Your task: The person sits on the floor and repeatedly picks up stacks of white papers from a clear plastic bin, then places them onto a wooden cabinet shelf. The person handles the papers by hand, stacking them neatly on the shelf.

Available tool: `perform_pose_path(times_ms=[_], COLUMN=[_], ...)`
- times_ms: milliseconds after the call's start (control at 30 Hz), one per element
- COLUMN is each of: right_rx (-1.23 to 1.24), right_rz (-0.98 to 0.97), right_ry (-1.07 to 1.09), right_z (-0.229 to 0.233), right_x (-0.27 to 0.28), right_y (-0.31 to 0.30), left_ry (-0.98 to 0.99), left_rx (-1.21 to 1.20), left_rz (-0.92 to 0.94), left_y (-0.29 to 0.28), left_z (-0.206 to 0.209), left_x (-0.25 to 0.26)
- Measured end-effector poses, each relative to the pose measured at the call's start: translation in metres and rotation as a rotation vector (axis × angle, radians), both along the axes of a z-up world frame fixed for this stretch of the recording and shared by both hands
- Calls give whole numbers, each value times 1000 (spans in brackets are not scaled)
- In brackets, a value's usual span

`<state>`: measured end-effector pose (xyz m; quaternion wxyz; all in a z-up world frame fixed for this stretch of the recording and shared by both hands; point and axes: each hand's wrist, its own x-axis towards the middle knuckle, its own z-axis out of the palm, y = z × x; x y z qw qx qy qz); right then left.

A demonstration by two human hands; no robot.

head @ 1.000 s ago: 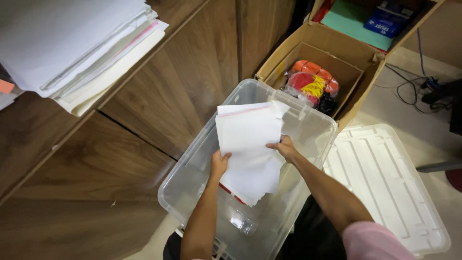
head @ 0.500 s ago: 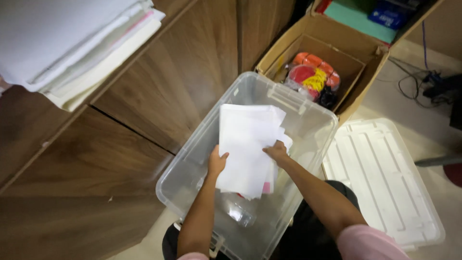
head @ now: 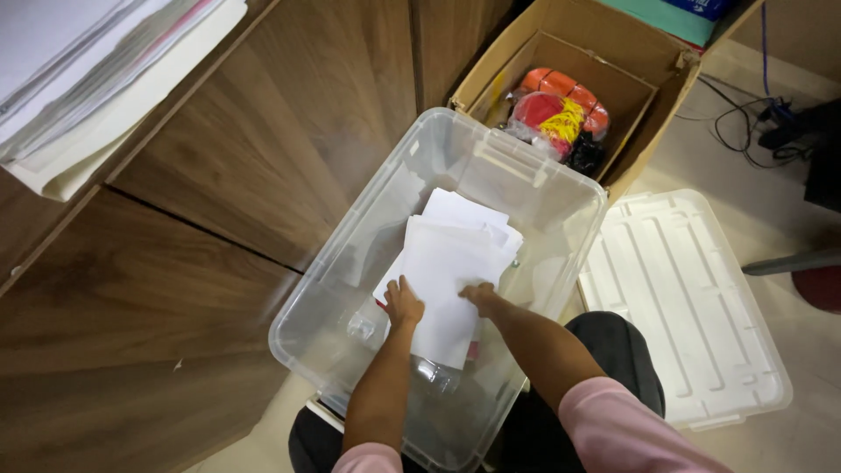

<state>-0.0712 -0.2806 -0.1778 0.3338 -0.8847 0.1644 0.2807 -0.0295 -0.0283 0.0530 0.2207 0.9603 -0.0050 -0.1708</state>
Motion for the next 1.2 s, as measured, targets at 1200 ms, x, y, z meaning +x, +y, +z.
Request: perform_pose_path(times_ms=[1200], right_rx=[569], right_rz=[-819], right_ry=[-238], right_z=[148], right_x=[20], right_y=[45], left_ry=[111], left_rx=[-75], left_rz=[262], left_y=[15], left_z=[-31], left_x=[6])
